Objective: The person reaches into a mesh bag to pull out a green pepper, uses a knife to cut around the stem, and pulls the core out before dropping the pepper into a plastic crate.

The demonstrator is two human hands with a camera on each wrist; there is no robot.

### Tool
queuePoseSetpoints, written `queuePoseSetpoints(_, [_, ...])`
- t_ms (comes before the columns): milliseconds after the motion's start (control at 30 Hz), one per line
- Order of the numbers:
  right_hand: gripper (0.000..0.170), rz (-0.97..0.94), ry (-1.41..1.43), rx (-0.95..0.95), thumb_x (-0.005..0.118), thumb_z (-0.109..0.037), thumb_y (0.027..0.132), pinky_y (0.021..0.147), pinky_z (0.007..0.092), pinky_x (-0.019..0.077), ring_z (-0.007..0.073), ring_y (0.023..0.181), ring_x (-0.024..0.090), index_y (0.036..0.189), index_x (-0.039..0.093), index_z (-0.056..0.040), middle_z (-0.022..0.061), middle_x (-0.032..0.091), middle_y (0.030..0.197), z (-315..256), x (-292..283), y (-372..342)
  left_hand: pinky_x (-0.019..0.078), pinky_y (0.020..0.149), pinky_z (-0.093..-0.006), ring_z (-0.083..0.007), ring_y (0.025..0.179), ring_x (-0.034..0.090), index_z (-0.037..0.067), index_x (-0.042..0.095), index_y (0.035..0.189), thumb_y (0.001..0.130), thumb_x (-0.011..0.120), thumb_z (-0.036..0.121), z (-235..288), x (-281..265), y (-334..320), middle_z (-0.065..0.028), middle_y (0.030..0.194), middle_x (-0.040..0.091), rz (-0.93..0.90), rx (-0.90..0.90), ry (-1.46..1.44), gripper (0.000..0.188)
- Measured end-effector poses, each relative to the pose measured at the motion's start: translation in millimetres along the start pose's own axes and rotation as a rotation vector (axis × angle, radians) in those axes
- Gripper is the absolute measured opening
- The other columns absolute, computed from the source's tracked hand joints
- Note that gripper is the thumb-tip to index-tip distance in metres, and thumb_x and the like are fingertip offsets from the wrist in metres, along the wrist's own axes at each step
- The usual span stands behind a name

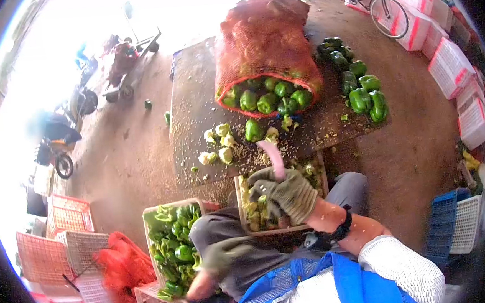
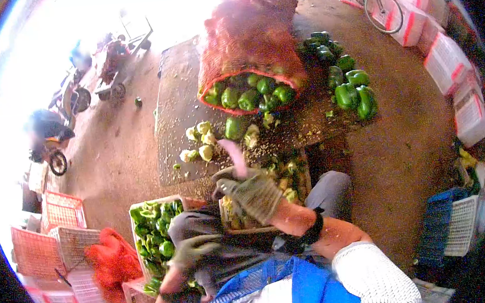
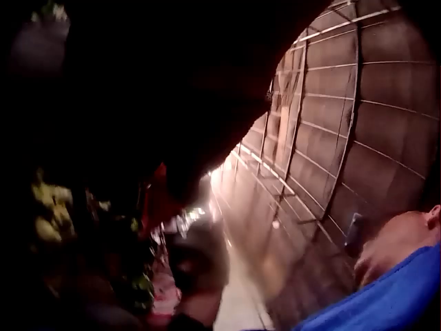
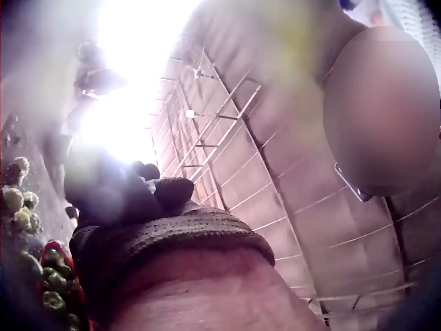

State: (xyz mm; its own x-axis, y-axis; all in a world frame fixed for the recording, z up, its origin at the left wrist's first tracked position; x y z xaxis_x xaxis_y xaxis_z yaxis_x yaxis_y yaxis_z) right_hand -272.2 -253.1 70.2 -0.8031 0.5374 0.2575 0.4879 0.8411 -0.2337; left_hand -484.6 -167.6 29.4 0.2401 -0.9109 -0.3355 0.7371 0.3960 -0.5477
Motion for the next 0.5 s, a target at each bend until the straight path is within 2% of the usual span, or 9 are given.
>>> queuePoseSetpoints(33, [0.024,-0.004,-0.014,-0.016,0.059,-0.016,0.097,0.039,0.0205,0.0431,0.0071,0.044,0.054,0.114,0.062,-0.0004,0.0062,0.071,0.085,-5.1,0.2,-1.5,0.0484,0.091,-0.0238,-0.0125,0.099,0.063,0.0,0.065,0.121,0.091,0.071,0.018,44.6,36.6,5.4,-0.0079,0.111,0.069,-0.309,-0.207,-0.416,0.035])
queuePoseSetpoints(100, [0.023,0.018,-0.055,-0.045,0.064,-0.016,0.095,0.042,0.0192,0.0407,0.0035,0.049,0.053,0.112,0.065,-0.0006,0.0038,0.072,0.084,-18.0,-2.6,-5.7,0.0504,0.091,-0.0284,-0.0191,0.095,0.065,-0.005,0.06,0.122,0.095,0.061,0.011,69.4,79.6,44.5,-0.0114,0.109,0.068,-0.615,0.033,-0.25,0.032])
queuePoseSetpoints(167, [0.021,0.029,-0.073,-0.158,0.066,-0.015,0.093,0.044,0.0189,0.0401,0.002,0.051,0.052,0.11,0.066,-0.0014,0.0037,0.072,0.083,-15.4,-19.6,-5.6,0.0487,0.094,-0.0285,-0.0184,0.101,0.063,-0.002,0.059,0.124,0.097,0.058,0.013,79.3,101.6,79.7,-0.0095,0.113,0.067,-0.66,-0.068,-0.578,0.031])
queuePoseSetpoints(233, [0.021,0.155,-0.15,-0.282,0.068,-0.013,0.092,0.044,0.019,0.0407,0.0025,0.052,0.053,0.11,0.066,-0.0016,0.0036,0.072,0.082,-30.1,-46.0,-5.8,0.0471,0.098,-0.0286,-0.0176,0.107,0.061,0.002,0.057,0.126,0.098,0.056,0.015,87.3,119.3,113.2,-0.0076,0.117,0.065,-0.696,-0.185,-0.907,0.031])
queuePoseSetpoints(333, [0.021,0.335,-0.092,-0.336,0.068,-0.011,0.091,0.046,0.0198,0.0422,0.0034,0.053,0.054,0.11,0.066,-0.0019,0.0041,0.071,0.081,-45.0,-83.7,3.5,0.0445,0.104,-0.0287,-0.0165,0.115,0.058,0.008,0.055,0.13,0.1,0.051,0.018,103.7,129.8,163.3,-0.0047,0.123,0.063,-0.707,-0.375,-1.396,0.031])
queuePoseSetpoints(400, [0.02,0.354,-0.07,-0.337,0.068,-0.011,0.091,0.048,0.02,0.0433,0.0036,0.056,0.055,0.109,0.066,-0.0022,0.0043,0.071,0.08,-41.7,-102.6,20.9,0.0496,0.091,-0.0322,-0.02,0.096,0.063,0.0,0.056,0.124,0.097,0.047,0.006,124.9,113.6,202.8,-0.0126,0.114,0.065,-0.615,0.117,-0.745,0.029])
queuePoseSetpoints(433, [0.02,0.344,-0.079,-0.304,0.068,-0.011,0.092,0.049,0.02,0.0438,0.0036,0.057,0.056,0.109,0.067,-0.0025,0.0042,0.071,0.08,-36.3,-110.7,32.8,0.05,0.089,-0.0318,-0.0199,0.095,0.063,0.0,0.058,0.121,0.096,0.049,0.007,133.8,104.1,227.9,-0.0119,0.111,0.066,-0.588,0.193,-0.593,0.027])
queuePoseSetpoints(467, [0.019,0.333,-0.087,-0.27,0.067,-0.011,0.092,0.05,0.0201,0.0443,0.0037,0.058,0.056,0.109,0.067,-0.0027,0.004,0.071,0.08,-28.9,-119.9,45.1,0.0503,0.088,-0.0314,-0.0198,0.094,0.063,0.001,0.06,0.117,0.095,0.051,0.008,137.8,91.1,268.8,-0.0113,0.108,0.067,-0.539,0.152,-0.597,0.026])
queuePoseSetpoints(500, [0.019,0.256,-0.027,-0.151,0.067,-0.01,0.091,0.053,0.0201,0.0456,0.0039,0.061,0.057,0.108,0.069,-0.0033,0.0026,0.07,0.078,-10.3,-128.3,60.2,0.0507,0.087,-0.0311,-0.0197,0.093,0.064,0.002,0.063,0.114,0.093,0.053,0.01,137.8,75.7,318.8,-0.0106,0.105,0.068,-0.443,0.086,-0.684,0.024])
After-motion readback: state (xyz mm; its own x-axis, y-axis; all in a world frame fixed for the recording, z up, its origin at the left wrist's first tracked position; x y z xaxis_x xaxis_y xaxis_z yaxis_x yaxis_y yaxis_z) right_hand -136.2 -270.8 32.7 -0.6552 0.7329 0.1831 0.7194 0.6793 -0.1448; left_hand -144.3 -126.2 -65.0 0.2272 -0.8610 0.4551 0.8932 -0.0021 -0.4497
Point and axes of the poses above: each hand's wrist, its own y-axis towards the middle knuckle, its own x-axis out of the palm, z = x × y, the point moved 5 cm from there along y, towards the middle knuckle
